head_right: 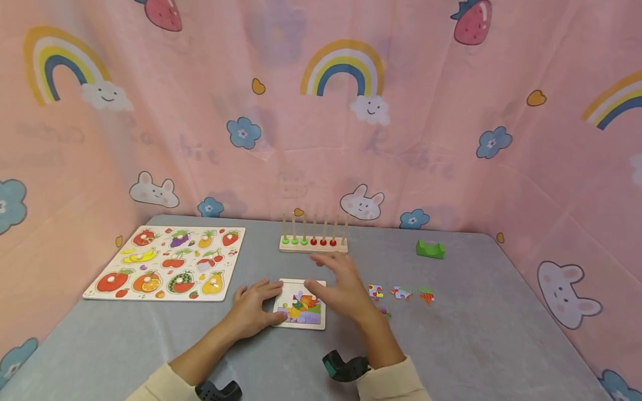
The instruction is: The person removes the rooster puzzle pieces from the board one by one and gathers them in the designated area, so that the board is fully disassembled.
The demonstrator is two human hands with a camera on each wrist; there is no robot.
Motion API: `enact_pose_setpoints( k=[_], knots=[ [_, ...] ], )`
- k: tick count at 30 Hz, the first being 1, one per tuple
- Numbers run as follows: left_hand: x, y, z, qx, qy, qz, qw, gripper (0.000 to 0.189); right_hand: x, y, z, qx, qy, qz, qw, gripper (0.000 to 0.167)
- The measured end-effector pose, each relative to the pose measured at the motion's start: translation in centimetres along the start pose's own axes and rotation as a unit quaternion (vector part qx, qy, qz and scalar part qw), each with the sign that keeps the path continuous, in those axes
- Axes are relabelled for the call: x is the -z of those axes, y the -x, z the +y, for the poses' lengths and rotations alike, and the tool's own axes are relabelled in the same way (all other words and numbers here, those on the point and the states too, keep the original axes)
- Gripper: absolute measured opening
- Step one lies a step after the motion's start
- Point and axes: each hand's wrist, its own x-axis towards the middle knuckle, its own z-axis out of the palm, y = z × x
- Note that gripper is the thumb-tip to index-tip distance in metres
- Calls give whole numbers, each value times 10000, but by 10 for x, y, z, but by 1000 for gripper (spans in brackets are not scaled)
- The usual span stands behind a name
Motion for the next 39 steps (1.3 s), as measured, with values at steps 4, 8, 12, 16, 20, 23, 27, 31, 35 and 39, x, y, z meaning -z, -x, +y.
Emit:
enact_pose_setpoints(
  k=[4,8,12,16,20,23,27,31,35,39],
  knots=[
    [0,0,0,32,25,-23,10000,59,-14,-2,8,-79,-61,-99,9999,49],
    [0,0,0,35,7,-38,10000,59,-26,-1,15,-146,-49,-207,9997,49],
    [0,-1,0,-5,-43,-14,10000,59,-35,0,23,-169,-86,-335,9993,49],
    [0,-2,0,-42,-85,-7,10000,59,-43,3,30,-238,25,-535,9983,50],
    [1,-1,1,-25,-75,-20,10000,59,-50,5,35,-247,292,-717,9967,50],
    [2,-1,1,-14,-63,0,10000,59,-53,6,35,-322,431,-806,9953,51],
    [2,0,1,-7,-63,32,10000,58,-55,5,34,-450,725,-922,9921,54],
    [2,0,0,1,-66,13,10000,58,-56,5,34,-407,1160,-1085,9865,52],
    [2,-1,0,-1,-38,-5,10000,58,-56,5,34,-325,1391,-1216,9823,45],
    [1,-1,-1,-17,-51,11,10000,58,-57,5,35,-389,1244,-1143,9849,31]
  ],
)
